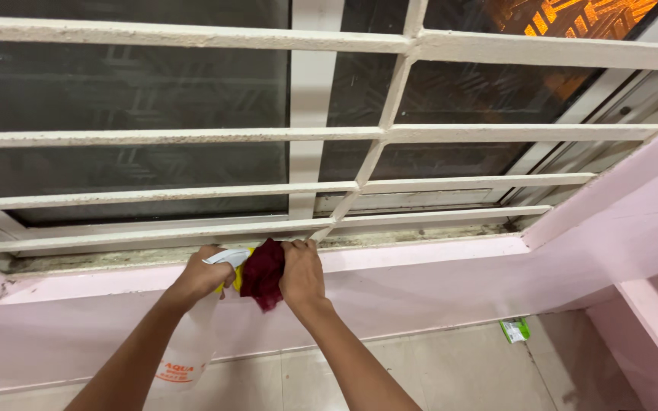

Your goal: The person cleans the bottom horizontal bar of a white metal window frame. They repeatedly spray a cleaning solution from a white bottle onto the frame and wipe it with a red cloth. The person moves along the length of the frame, treating different sections sequentially.

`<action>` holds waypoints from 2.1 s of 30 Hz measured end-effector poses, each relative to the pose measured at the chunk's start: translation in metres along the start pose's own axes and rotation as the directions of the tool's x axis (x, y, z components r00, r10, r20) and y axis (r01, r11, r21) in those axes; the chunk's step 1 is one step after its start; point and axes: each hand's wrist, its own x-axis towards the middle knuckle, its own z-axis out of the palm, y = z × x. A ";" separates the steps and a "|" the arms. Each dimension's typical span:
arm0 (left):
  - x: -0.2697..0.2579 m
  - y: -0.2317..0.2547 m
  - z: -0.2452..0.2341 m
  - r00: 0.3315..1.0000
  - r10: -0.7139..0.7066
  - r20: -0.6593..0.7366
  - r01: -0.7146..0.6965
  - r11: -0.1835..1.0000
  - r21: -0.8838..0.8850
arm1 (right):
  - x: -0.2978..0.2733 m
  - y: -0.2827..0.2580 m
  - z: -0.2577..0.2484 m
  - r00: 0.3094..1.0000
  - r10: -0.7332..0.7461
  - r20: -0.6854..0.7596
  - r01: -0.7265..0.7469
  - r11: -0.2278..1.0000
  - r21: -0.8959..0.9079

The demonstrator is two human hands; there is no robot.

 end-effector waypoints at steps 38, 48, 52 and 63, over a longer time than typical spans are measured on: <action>-0.001 0.000 0.010 0.987 -0.136 0.082 0.147 0.977 -0.155 | 0.006 -0.012 -0.006 0.953 -0.017 0.302 0.167 0.861 -0.480; 0.005 -0.009 0.011 0.972 -0.234 -0.010 0.228 0.957 -0.178 | -0.016 -0.001 0.001 0.981 -0.006 -0.193 0.045 0.979 0.198; 0.005 -0.007 0.007 0.986 -0.049 0.161 0.082 0.976 -0.204 | -0.027 0.002 -0.016 0.928 0.105 -0.357 0.014 0.949 0.316; -0.009 0.025 0.055 0.999 -0.041 -0.031 0.038 0.997 -0.074 | -0.047 -0.001 -0.026 0.801 0.467 -0.374 -0.191 0.792 0.580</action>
